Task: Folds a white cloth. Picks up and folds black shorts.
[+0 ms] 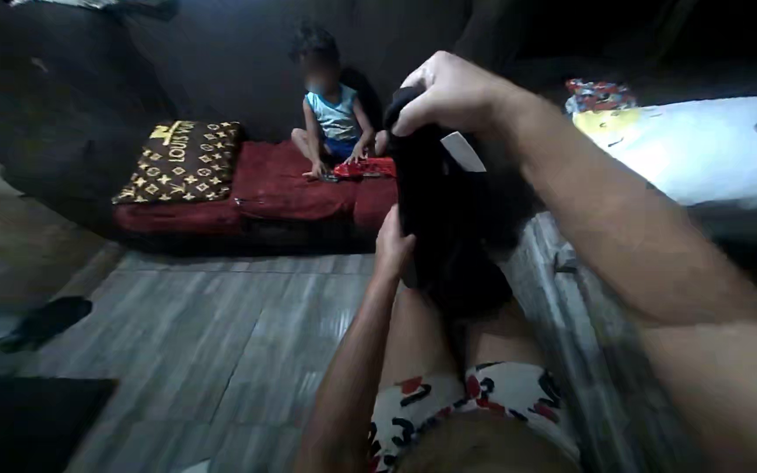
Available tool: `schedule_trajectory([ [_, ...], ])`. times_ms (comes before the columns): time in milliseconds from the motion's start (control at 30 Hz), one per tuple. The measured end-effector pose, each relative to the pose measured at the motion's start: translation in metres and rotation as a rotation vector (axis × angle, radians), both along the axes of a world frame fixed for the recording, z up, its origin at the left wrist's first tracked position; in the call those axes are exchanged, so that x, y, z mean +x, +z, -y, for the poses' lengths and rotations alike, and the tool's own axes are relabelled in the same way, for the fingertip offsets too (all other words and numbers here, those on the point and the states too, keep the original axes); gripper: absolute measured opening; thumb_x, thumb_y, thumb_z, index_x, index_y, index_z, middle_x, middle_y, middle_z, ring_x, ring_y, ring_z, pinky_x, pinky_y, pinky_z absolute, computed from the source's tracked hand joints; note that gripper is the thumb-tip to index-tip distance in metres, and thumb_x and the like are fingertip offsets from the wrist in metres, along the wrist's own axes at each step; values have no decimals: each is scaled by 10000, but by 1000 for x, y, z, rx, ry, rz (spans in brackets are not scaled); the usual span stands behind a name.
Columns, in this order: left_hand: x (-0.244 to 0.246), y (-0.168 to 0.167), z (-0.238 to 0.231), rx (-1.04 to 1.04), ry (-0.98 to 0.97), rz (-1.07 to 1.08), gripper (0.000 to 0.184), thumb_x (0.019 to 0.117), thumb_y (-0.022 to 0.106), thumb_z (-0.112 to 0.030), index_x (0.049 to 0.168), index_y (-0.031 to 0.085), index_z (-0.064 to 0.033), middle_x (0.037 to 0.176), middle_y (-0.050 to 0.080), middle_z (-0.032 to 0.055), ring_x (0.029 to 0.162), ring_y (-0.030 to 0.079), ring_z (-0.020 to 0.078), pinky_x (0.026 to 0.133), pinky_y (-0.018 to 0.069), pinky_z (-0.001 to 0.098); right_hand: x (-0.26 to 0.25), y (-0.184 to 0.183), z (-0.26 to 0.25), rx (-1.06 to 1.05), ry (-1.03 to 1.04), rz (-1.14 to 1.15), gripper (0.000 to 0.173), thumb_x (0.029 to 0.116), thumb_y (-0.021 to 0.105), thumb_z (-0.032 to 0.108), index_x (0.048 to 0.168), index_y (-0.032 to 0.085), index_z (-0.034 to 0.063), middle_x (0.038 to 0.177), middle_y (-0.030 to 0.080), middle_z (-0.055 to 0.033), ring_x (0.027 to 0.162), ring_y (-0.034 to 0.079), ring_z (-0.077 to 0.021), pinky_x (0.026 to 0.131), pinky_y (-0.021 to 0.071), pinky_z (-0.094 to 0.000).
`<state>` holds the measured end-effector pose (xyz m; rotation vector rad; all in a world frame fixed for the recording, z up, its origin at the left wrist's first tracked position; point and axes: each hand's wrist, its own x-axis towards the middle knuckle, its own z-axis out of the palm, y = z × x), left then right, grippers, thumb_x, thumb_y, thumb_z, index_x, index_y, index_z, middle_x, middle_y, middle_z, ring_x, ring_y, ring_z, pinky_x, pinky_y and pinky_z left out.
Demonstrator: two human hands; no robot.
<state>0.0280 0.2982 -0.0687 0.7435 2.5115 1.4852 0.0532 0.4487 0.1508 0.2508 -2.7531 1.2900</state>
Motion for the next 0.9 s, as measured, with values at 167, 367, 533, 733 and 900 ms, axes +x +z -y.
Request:
schedule_trajectory([
  [167,-29,-40,29,-327,145,-5,309,1041,486,-94,1305,624,-10,1153,669,311,1081,646,504,919,479,697,24,18,-63,360,-138,181,166,905,749,104,1034,699,12,939,665,-101,827,615,-170,796,522,-416],
  [367,-58,67,76,-164,189,-179,327,1053,369,-53,1288,557,75,1222,610,331,1156,599,456,969,442,655,-3,-4,-101,386,-576,244,457,946,730,195,1298,612,-70,1323,603,-273,1257,566,-405,1059,416,-613],
  [533,3,119,40,-695,2,-217,883,906,736,-496,1536,341,-20,1221,629,328,1085,628,537,874,481,740,-46,-21,-63,-226,-666,-55,387,958,557,-7,1344,552,-37,1307,609,-201,1170,614,-284,955,523,-469],
  [733,-46,123,29,-623,-67,-77,266,999,607,-119,1210,632,42,1087,665,288,1015,645,446,869,489,665,-47,-35,-21,-149,-304,-213,702,905,617,-45,1549,342,6,1487,513,-231,1304,584,-286,1037,515,-407],
  [900,-71,160,5,303,280,227,210,947,596,-181,1121,618,-65,941,622,39,791,604,125,691,531,351,15,-136,38,-276,-389,-320,529,915,668,97,1384,461,-34,1153,661,-204,1014,678,-281,848,584,-451],
])
